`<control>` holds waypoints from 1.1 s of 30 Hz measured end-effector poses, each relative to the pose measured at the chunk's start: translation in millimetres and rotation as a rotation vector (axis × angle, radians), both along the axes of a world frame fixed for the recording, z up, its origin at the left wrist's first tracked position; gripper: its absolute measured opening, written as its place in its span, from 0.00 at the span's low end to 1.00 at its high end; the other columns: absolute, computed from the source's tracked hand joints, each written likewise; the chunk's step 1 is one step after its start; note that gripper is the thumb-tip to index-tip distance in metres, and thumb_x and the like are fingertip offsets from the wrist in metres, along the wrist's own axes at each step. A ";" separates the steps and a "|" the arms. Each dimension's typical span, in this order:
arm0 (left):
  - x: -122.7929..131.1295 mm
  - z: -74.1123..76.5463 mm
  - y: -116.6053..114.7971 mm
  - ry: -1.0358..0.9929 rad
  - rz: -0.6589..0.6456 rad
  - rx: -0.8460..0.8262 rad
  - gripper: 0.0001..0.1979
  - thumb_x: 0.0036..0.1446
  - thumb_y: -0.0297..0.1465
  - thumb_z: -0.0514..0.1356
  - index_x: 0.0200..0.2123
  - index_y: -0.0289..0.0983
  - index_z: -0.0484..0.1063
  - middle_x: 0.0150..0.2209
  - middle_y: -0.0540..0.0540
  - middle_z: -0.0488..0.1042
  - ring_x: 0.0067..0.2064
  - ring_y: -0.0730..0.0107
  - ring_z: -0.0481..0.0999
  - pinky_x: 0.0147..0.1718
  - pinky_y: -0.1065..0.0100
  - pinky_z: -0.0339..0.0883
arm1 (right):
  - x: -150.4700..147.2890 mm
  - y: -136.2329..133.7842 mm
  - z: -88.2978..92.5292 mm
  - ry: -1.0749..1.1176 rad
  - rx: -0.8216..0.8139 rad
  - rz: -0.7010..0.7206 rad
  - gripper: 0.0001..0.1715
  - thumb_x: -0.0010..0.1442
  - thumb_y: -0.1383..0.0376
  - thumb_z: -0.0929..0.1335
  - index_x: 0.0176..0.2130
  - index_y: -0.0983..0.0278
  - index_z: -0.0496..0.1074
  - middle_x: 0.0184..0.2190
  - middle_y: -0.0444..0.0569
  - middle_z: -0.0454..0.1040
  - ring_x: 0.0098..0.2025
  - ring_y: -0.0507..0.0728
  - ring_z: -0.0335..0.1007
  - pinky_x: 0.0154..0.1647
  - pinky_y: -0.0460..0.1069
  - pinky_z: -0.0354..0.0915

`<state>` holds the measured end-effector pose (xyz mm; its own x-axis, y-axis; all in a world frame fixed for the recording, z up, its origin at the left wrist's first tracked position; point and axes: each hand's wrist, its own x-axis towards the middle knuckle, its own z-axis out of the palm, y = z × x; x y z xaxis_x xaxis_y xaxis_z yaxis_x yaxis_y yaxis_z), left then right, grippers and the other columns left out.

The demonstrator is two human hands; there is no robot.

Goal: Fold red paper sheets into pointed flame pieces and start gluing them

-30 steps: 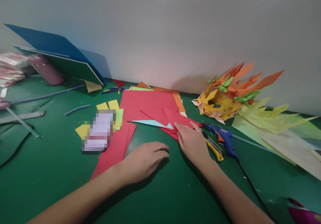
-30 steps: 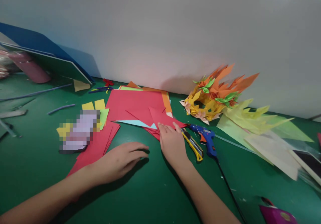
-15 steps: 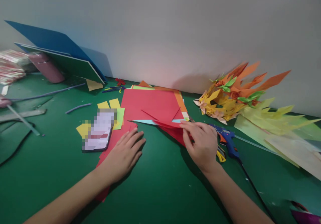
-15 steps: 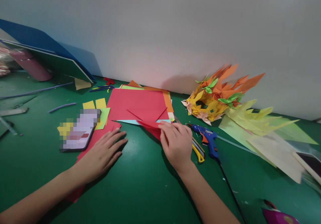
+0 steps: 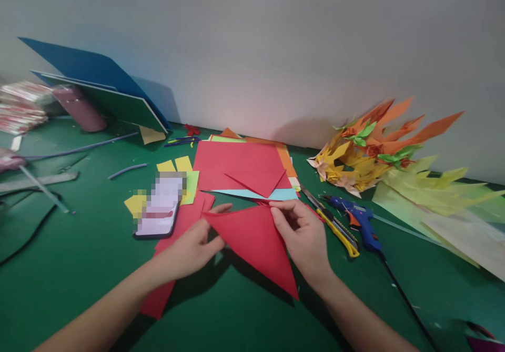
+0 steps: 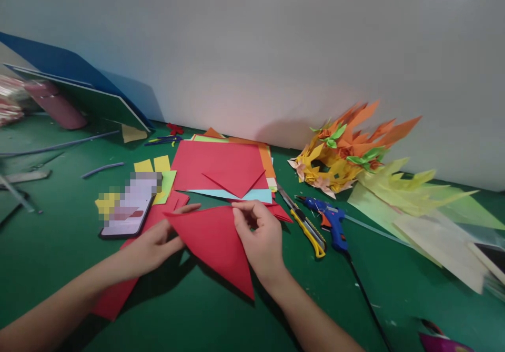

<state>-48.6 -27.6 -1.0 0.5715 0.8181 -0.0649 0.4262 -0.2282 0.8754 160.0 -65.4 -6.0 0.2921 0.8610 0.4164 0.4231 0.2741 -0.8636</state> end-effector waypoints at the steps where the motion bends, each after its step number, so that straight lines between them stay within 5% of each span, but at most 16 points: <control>1: 5.1 3.9 -0.6 -0.094 0.029 -0.188 0.21 0.57 0.37 0.57 0.55 0.41 0.66 0.53 0.40 0.72 0.53 0.55 0.73 0.46 0.58 0.72 | -1.0 2.3 -4.7 0.077 -0.035 0.005 0.08 0.58 0.61 0.67 0.32 0.62 0.74 0.26 0.45 0.77 0.27 0.54 0.72 0.26 0.48 0.67; 4: 16.7 8.5 1.5 -0.423 0.095 -0.569 0.25 0.50 0.36 0.61 0.53 0.42 0.66 0.43 0.44 0.77 0.46 0.58 0.77 0.41 0.59 0.74 | -1.9 5.4 -17.2 0.229 -0.061 -0.012 0.10 0.56 0.59 0.68 0.30 0.63 0.72 0.25 0.46 0.76 0.27 0.54 0.71 0.26 0.48 0.67; 8: 22.5 2.9 9.6 -0.661 0.125 -0.775 0.18 0.55 0.41 0.58 0.46 0.39 0.67 0.35 0.45 0.76 0.39 0.61 0.78 0.33 0.62 0.75 | -0.9 5.1 -28.5 0.301 -0.069 -0.062 0.11 0.55 0.57 0.68 0.30 0.63 0.70 0.25 0.46 0.74 0.27 0.54 0.70 0.27 0.48 0.68; 14: 21.1 -6.9 14.0 -0.717 0.322 -0.769 0.24 0.61 0.53 0.49 0.45 0.39 0.64 0.35 0.44 0.76 0.37 0.62 0.77 0.35 0.62 0.73 | -5.4 5.4 -36.6 0.377 -0.100 -0.056 0.11 0.54 0.58 0.69 0.32 0.62 0.67 0.25 0.44 0.71 0.27 0.53 0.70 0.28 0.48 0.68; 18: 22.1 -11.6 9.9 -0.743 0.355 -0.729 0.17 0.61 0.46 0.53 0.46 0.41 0.60 0.38 0.46 0.76 0.39 0.65 0.77 0.42 0.63 0.70 | -10.9 3.6 -36.9 0.410 -0.086 0.024 0.12 0.52 0.61 0.70 0.35 0.59 0.63 0.25 0.40 0.69 0.25 0.51 0.69 0.26 0.45 0.66; 24: 26.1 -7.9 1.9 -0.736 0.542 -0.842 0.20 0.52 0.32 0.64 0.48 0.41 0.62 0.33 0.53 0.72 0.32 0.74 0.74 0.35 0.72 0.67 | -13.6 -0.2 -37.1 0.487 -0.139 0.182 0.22 0.45 0.64 0.74 0.37 0.58 0.61 0.25 0.37 0.67 0.25 0.49 0.67 0.27 0.44 0.67; 30: 17.0 -1.6 3.6 -0.726 0.446 -0.907 0.35 0.37 0.22 0.65 0.52 0.42 0.64 0.36 0.51 0.74 0.31 0.70 0.74 0.31 0.71 0.67 | -8.4 1.6 -37.1 0.483 -0.092 0.139 0.12 0.51 0.63 0.72 0.34 0.59 0.64 0.26 0.39 0.67 0.24 0.48 0.65 0.25 0.42 0.64; 33: 10.7 -1.3 6.4 -0.594 0.403 -0.893 0.43 0.41 0.24 0.66 0.61 0.48 0.55 0.33 0.52 0.74 0.27 0.68 0.75 0.28 0.69 0.67 | -5.7 3.9 -37.4 0.453 -0.042 0.072 0.08 0.54 0.62 0.71 0.33 0.60 0.67 0.27 0.40 0.69 0.26 0.49 0.66 0.27 0.43 0.66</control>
<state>-37.9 -21.2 -2.3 0.4127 0.7463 -0.5222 -0.2073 0.6352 0.7440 154.3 -61.4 -43.4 0.3754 0.8991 0.2253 -0.0184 0.2502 -0.9680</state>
